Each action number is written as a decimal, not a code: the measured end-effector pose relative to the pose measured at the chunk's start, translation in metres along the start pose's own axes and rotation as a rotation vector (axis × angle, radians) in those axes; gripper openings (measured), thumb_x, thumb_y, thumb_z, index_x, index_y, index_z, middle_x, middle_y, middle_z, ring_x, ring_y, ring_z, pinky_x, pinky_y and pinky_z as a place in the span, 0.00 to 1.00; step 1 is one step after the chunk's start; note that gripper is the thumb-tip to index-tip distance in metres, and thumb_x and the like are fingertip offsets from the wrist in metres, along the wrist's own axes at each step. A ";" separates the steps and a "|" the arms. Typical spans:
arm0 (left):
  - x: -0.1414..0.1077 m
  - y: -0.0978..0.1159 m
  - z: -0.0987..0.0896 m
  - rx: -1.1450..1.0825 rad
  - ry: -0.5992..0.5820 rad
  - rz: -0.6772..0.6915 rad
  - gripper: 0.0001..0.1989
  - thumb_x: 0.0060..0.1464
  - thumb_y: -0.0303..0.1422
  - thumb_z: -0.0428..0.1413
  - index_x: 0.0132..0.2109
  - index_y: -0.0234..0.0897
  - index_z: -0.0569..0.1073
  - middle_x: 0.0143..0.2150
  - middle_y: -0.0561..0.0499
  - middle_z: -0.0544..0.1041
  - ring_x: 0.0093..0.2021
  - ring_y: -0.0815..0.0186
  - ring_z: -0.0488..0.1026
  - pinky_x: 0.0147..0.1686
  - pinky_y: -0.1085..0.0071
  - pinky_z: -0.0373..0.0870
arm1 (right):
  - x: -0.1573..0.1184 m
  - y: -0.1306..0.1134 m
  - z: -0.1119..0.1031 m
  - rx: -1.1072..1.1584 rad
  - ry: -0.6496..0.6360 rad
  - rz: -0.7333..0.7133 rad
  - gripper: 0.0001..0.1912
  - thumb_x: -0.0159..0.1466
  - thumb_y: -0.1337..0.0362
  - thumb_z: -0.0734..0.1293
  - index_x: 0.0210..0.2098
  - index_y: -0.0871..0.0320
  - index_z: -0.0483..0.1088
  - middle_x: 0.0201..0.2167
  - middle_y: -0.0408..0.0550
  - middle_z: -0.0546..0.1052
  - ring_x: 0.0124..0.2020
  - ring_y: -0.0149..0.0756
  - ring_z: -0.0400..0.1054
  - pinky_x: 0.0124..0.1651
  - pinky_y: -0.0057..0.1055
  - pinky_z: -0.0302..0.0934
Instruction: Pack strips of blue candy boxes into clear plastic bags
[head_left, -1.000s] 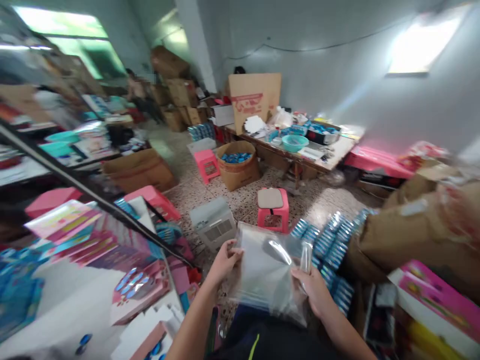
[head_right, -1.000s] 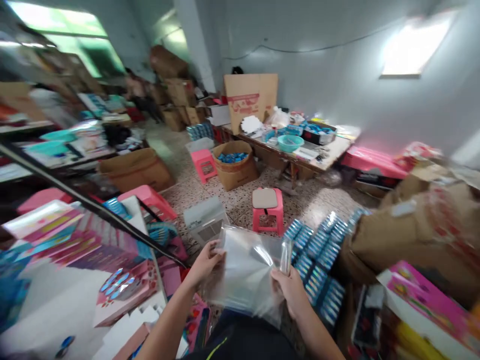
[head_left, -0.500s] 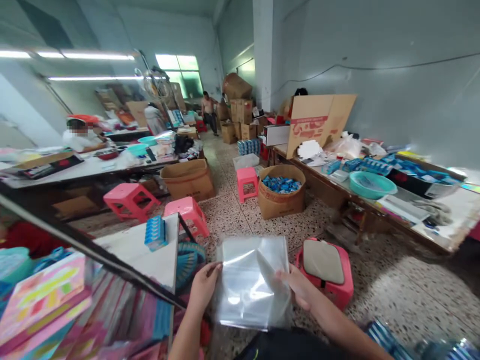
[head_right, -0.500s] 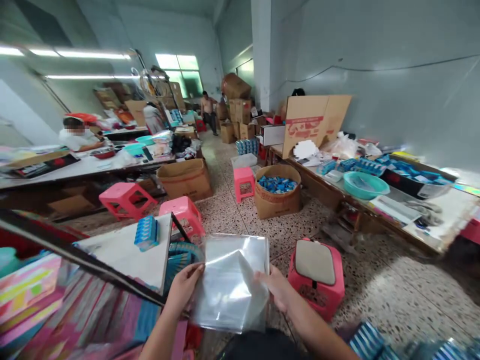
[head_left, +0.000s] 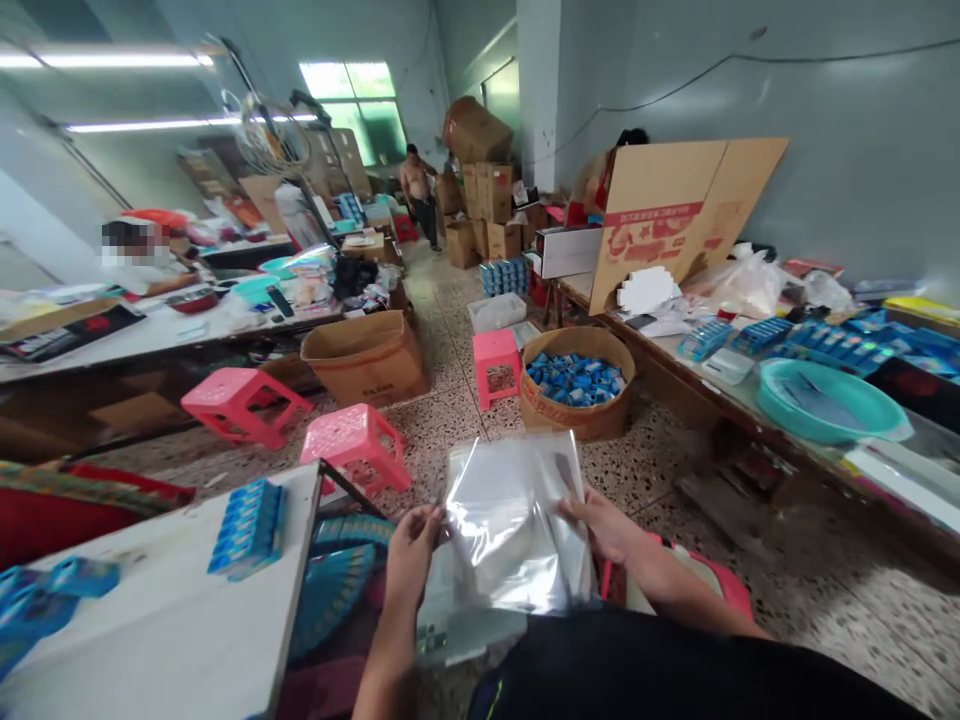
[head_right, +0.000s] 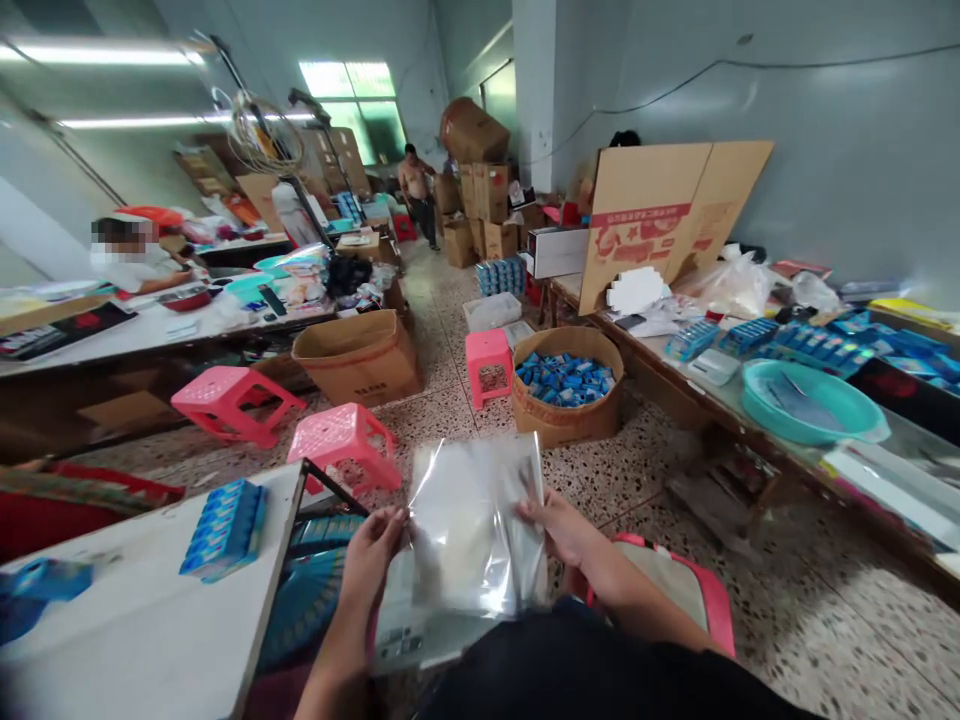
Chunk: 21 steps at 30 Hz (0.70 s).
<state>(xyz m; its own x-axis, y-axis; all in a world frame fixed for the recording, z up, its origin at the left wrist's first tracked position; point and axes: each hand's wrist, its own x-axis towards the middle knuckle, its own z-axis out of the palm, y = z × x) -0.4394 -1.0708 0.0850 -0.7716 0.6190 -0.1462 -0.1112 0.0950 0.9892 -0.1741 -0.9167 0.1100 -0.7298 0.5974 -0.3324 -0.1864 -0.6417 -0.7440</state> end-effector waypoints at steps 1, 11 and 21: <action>0.019 -0.002 0.032 -0.046 -0.015 0.010 0.25 0.38 0.50 0.70 0.34 0.34 0.75 0.28 0.52 0.76 0.27 0.67 0.73 0.29 0.73 0.72 | 0.016 -0.019 -0.016 -0.007 -0.004 -0.008 0.29 0.43 0.53 0.84 0.40 0.55 0.75 0.31 0.44 0.79 0.30 0.34 0.73 0.37 0.31 0.69; 0.179 -0.011 0.334 -0.217 -0.127 -0.080 0.25 0.35 0.48 0.71 0.32 0.34 0.72 0.28 0.53 0.73 0.27 0.69 0.73 0.30 0.73 0.72 | 0.123 -0.223 -0.158 -0.166 0.203 -0.210 0.30 0.47 0.49 0.82 0.45 0.55 0.78 0.38 0.46 0.82 0.37 0.38 0.74 0.42 0.33 0.68; 0.295 -0.041 0.447 -0.183 -0.100 -0.303 0.23 0.40 0.42 0.69 0.42 0.35 0.75 0.33 0.51 0.77 0.33 0.67 0.78 0.43 0.66 0.77 | 0.206 -0.310 -0.268 -0.338 0.485 -0.271 0.26 0.51 0.48 0.79 0.40 0.59 0.76 0.29 0.44 0.78 0.26 0.32 0.68 0.31 0.29 0.61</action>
<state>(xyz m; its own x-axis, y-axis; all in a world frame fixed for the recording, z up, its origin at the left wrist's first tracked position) -0.3823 -0.5432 -0.0005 -0.6224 0.6582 -0.4236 -0.4428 0.1501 0.8840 -0.0900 -0.4661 0.1164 -0.2917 0.9168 -0.2727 -0.0468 -0.2984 -0.9533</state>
